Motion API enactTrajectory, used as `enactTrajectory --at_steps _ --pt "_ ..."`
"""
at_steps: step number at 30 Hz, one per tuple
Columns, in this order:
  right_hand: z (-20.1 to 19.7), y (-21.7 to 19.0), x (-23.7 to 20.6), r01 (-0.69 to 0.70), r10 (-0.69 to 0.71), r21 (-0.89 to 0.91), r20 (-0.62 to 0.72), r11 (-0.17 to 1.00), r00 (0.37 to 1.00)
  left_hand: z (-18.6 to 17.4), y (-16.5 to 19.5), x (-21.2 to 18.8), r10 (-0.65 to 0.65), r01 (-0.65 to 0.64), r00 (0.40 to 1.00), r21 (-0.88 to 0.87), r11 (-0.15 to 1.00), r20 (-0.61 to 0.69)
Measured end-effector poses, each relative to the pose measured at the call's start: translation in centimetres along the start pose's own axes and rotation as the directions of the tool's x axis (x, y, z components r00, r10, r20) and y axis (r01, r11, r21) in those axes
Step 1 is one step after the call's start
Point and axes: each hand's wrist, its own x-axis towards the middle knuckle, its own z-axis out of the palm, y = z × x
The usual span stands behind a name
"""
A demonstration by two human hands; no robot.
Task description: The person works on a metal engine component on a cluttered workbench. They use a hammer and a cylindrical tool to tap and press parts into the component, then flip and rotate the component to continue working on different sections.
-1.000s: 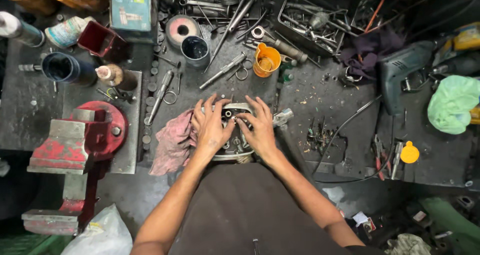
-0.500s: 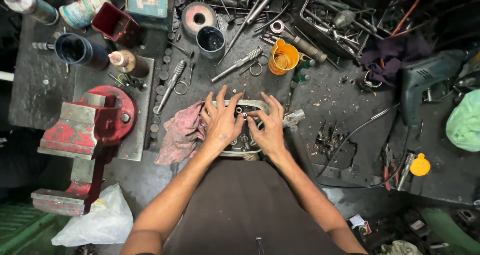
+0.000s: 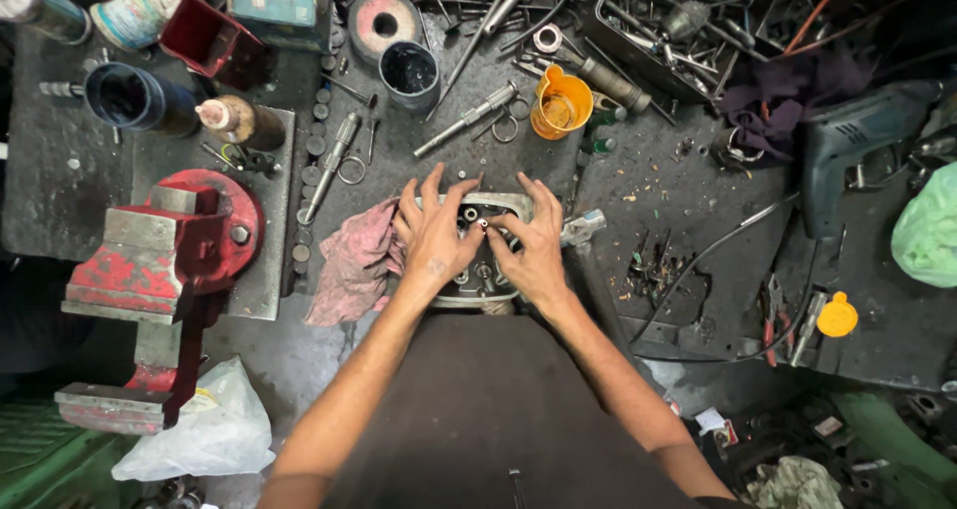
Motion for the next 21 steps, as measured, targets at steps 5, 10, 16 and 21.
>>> enactTrajectory --at_steps 5,10,16,21 --pt "0.06 0.05 -0.05 -0.014 0.015 -0.024 0.015 1.0 1.0 0.3 -0.39 0.43 -0.042 0.042 0.999 0.005 0.999 0.011" --pt "0.09 0.12 0.02 -0.013 0.013 -0.02 0.012 1.0 1.0 0.39 -0.79 0.67 -0.062 0.062 0.998 -0.012 0.998 0.032" --pt "0.21 0.24 0.06 -0.017 0.018 -0.013 0.015 1.0 1.0 0.33 -0.68 0.72 -0.081 0.081 0.995 0.001 0.997 0.051" --pt "0.34 0.37 0.07 -0.022 0.023 -0.026 0.021 0.999 1.0 0.33 -0.51 0.77 -0.078 0.078 0.997 0.017 0.997 0.026"
